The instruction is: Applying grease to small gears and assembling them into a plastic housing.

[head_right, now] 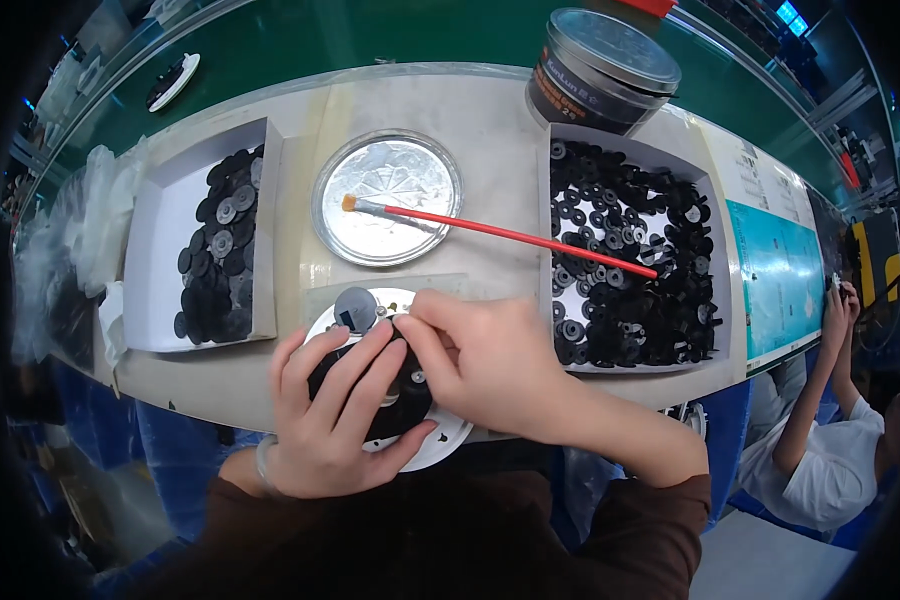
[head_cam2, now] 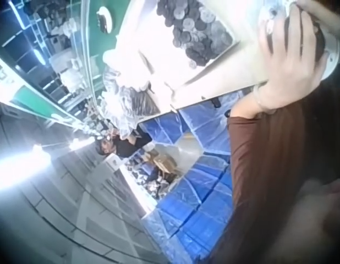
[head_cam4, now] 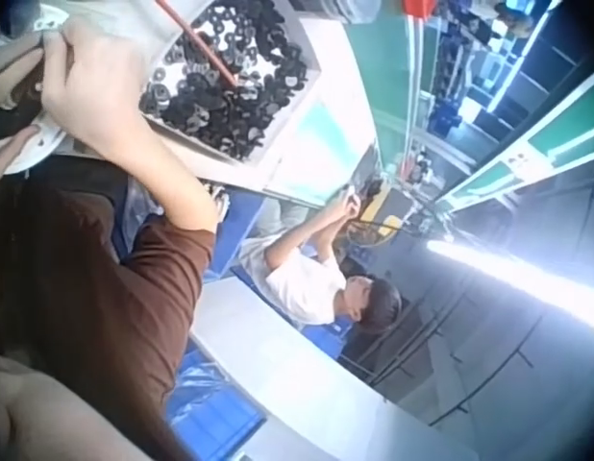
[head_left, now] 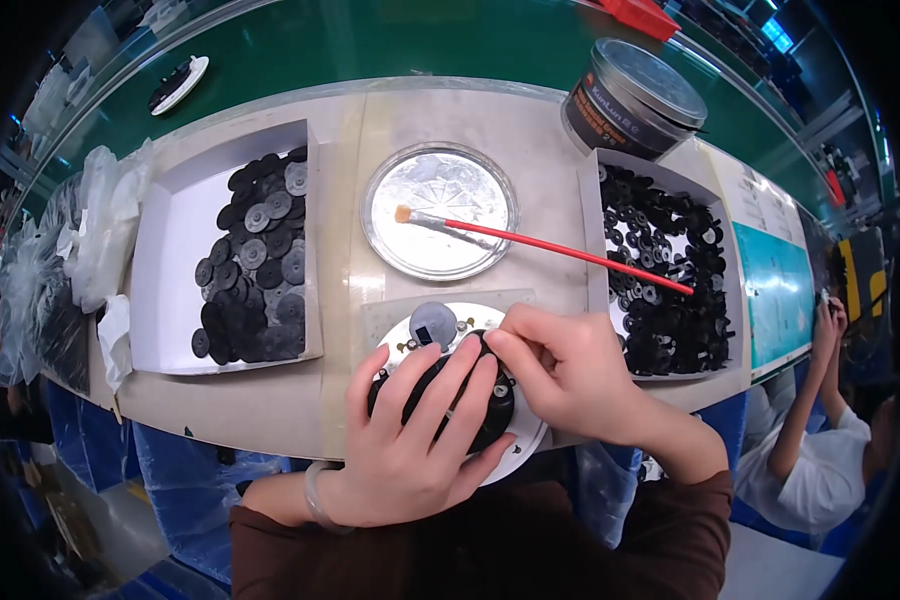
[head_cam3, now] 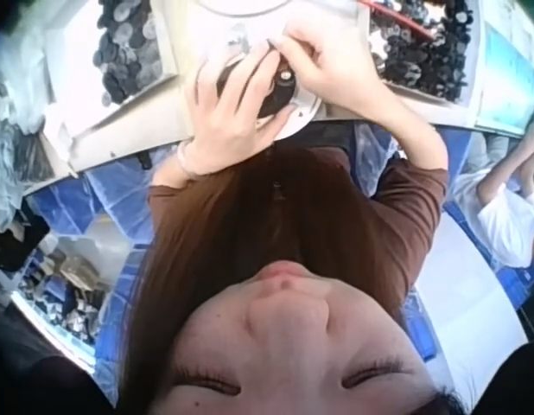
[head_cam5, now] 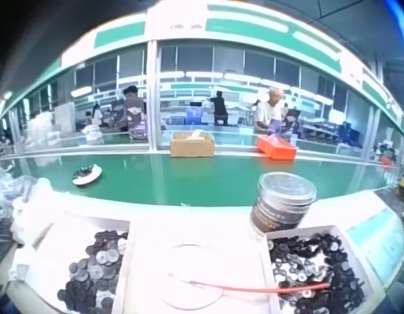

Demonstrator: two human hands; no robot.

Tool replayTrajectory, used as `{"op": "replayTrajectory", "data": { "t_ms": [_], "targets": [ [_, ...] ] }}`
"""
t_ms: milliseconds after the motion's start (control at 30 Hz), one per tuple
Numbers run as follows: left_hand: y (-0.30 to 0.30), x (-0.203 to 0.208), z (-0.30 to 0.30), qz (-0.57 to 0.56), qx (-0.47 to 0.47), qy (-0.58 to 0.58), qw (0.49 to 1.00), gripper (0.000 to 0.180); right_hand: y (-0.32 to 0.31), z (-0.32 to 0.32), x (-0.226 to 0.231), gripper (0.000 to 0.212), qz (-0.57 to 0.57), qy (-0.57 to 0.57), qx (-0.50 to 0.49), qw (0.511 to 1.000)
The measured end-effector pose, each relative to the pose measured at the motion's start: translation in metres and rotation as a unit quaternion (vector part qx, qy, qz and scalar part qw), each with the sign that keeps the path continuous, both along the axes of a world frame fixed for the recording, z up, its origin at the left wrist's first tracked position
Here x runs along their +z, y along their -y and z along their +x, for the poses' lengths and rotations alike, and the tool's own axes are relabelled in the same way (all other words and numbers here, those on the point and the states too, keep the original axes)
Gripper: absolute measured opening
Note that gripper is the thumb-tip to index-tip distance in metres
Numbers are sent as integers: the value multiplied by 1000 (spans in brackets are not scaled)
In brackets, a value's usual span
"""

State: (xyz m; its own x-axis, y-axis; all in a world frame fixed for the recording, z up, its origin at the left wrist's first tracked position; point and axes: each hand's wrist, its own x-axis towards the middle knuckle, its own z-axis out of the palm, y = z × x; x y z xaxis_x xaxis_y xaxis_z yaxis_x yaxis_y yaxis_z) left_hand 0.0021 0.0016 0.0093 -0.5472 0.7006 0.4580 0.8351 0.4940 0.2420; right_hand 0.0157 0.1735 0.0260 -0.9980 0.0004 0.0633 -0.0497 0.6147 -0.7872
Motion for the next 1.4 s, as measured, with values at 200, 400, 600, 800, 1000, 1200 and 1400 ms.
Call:
{"op": "replayTrajectory", "data": {
  "t_ms": [200, 400, 600, 800, 1000, 1200, 1400],
  "targets": [
    [0, 2, -3, -21, -4, -14, 1000, 51, -5, 0, -2, 15, -24, 18, 10, 1000],
    [-2, 3, 0, -21, 7, -8, 1000, 50, -1, 0, -5, 15, -23, -43, 7, 999],
    [-2, 2, -2, -13, 3, -1, 1000, 49, -6, -1, 1, 15, 54, -40, 32, 997],
    [-3, 1, -1, -13, 1, -7, 1000, 48, -5, -1, -5, 16, 30, -32, 11, 999],
    [-2, 1, 2, 0, 27, -8, 1000, 41, -3, -2, 0, 13, -4, 13, 18, 1000],
    [-2, 3, -3, -5, 5, 3, 1000, 47, -4, -2, -3, 14, -46, 15, 10, 999],
    [-3, 5, -5, -27, -16, 8, 999, 40, -11, 1, 6, 19, 56, -14, 12, 998]
  ]
}}
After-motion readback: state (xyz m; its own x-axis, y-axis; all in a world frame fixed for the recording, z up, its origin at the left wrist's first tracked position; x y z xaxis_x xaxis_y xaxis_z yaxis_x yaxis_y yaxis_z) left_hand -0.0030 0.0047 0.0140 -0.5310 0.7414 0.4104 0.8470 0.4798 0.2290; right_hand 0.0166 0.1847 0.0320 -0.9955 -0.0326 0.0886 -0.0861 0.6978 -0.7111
